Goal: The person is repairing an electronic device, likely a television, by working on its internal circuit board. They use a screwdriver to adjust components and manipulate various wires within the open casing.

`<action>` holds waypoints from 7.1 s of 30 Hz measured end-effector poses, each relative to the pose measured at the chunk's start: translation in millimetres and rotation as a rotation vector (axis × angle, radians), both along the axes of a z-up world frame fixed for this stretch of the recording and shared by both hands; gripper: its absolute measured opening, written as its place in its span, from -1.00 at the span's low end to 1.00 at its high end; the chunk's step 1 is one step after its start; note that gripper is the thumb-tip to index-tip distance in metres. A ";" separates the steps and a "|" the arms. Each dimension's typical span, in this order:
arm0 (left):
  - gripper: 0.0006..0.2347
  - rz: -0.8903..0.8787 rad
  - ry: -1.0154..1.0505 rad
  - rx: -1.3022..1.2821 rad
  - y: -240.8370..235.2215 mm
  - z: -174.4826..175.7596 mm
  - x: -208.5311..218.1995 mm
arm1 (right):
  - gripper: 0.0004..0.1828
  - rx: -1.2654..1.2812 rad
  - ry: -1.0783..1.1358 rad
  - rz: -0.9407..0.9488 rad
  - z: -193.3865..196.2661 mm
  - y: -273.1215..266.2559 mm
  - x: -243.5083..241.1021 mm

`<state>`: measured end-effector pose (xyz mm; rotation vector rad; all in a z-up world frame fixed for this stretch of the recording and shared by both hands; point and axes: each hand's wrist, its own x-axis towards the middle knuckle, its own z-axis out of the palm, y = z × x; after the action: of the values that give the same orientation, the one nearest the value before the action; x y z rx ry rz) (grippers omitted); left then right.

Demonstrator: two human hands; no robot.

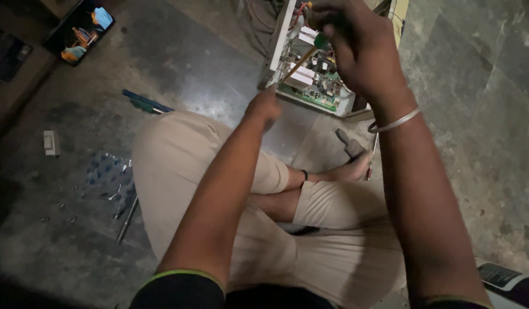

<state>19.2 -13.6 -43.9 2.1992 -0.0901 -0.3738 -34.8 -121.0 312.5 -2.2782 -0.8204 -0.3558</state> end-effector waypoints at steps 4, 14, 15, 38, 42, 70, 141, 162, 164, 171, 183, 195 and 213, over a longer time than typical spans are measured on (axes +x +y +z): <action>-0.65 0.040 0.116 -0.097 -5.6 -8.6 14.5 | -0.69 -0.027 0.001 0.003 -1.0 -1.6 4.4; -0.52 0.151 0.202 -0.340 10.6 28.4 -4.4 | -0.71 0.074 -0.049 -0.090 -11.4 4.3 -6.5; -0.47 0.170 0.289 -0.382 9.8 28.8 -4.8 | -0.69 0.085 -0.045 -0.121 -13.2 4.8 -8.8; -0.79 0.081 -0.415 -0.292 41.4 187.1 -34.2 | -0.51 0.151 -0.164 -0.189 63.9 -53.8 -59.8; -0.77 0.075 -0.340 -0.365 43.7 227.4 10.4 | -0.55 0.145 -0.199 -0.220 67.3 -63.6 -25.7; -0.75 -0.209 -0.307 -0.491 34.5 192.5 150.9 | -0.54 0.068 -0.046 -0.222 -11.3 -22.9 171.2; -0.79 -0.156 -0.479 -0.412 34.9 183.1 151.7 | -0.57 -0.181 0.242 -0.546 24.0 -20.4 191.3; -0.64 -0.229 -0.432 -0.472 42.6 185.7 149.9 | -0.50 -0.002 0.350 -0.266 24.4 -21.1 190.3; -0.66 -0.200 -0.386 -0.471 39.7 185.8 150.5 | -0.48 -0.242 0.264 -0.538 22.6 -18.0 189.7; -0.67 -0.254 -0.406 -0.478 40.0 178.0 150.5 | -0.44 -0.165 0.318 -0.230 32.3 -18.7 187.5; -0.68 -0.225 -0.535 -0.471 34.5 167.6 149.8 | -0.48 -0.320 0.168 -0.248 30.1 -29.6 181.7; -0.70 -0.250 -0.427 -0.459 37.1 172.1 152.1 | -0.52 -0.289 0.250 -0.239 43.0 -18.9 185.3; -0.67 -0.326 -0.540 -0.591 44.2 170.9 149.7 | -0.54 -0.260 0.197 -0.301 32.9 -27.2 175.1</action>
<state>168.9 30.6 127.0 1.6367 -0.7603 0.0826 140.3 -148.2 345.4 -2.6369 -0.4442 -0.1600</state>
